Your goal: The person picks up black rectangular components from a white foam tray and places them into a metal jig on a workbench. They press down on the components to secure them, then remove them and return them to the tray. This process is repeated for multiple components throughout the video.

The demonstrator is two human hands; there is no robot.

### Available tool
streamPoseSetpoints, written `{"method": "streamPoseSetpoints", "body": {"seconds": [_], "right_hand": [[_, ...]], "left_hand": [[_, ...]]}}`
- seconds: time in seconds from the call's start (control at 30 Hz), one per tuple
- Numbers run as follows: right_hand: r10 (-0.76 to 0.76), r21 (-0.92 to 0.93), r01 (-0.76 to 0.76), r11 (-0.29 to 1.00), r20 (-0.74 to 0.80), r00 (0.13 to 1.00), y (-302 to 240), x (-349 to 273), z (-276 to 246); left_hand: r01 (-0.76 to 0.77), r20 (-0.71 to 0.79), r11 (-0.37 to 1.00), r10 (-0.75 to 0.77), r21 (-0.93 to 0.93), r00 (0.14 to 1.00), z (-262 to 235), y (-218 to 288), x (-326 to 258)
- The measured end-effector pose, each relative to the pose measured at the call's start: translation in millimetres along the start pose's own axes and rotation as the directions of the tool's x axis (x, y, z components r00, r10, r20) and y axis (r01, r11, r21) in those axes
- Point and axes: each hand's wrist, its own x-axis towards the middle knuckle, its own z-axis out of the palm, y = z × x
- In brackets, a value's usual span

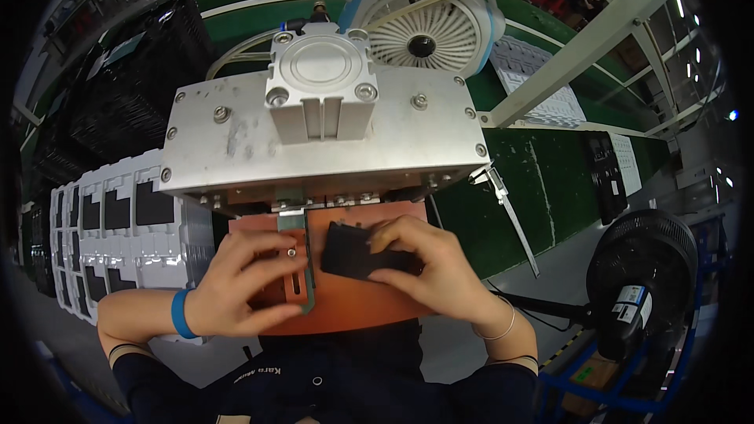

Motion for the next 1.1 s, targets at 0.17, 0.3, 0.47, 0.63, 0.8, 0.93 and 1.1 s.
{"method": "streamPoseSetpoints", "body": {"seconds": [0.17, 0.3, 0.47, 0.63, 0.8, 0.93, 1.1], "right_hand": [[0.159, 0.367, -0.132, 0.921, -0.045, 0.986, 12.4, 0.7, -3.7], [0.153, 0.463, -0.108, 0.88, -0.06, 0.986, 23.5, 6.5, -10.5], [0.02, 0.465, 0.003, 0.885, -0.044, 0.999, -0.8, -11.7, 7.6], [-0.146, 0.093, 0.166, 0.982, -0.187, 0.971, -13.2, -25.6, 24.8], [-0.504, -0.571, 0.391, 0.721, -0.045, 0.863, 7.2, -24.0, 53.0], [-0.564, -0.734, 0.392, 0.555, 0.015, 0.826, 15.9, -25.4, 59.9], [-0.514, -0.84, 0.202, 0.504, -0.104, 0.851, 12.7, -18.3, 32.0]], "left_hand": [[0.319, 0.058, 0.896, -0.317, -0.309, 0.947, -9.6, 18.5, 13.9], [0.344, 0.037, 0.859, -0.357, -0.38, 0.933, 0.0, 8.1, 21.1], [0.566, 0.35, 0.642, -0.444, -0.518, 0.825, -0.1, 25.2, 44.3], [0.583, 0.259, 0.6, -0.541, -0.548, 0.8, -20.3, 45.5, 21.6], [0.615, 0.027, 0.588, -0.711, -0.526, 0.703, -47.0, 49.6, -46.6], [0.634, -0.136, 0.614, -0.76, -0.47, 0.636, -56.4, 51.4, -100.8], [0.614, -0.443, 0.634, -0.771, -0.469, 0.457, -61.6, 56.5, -169.0]]}}
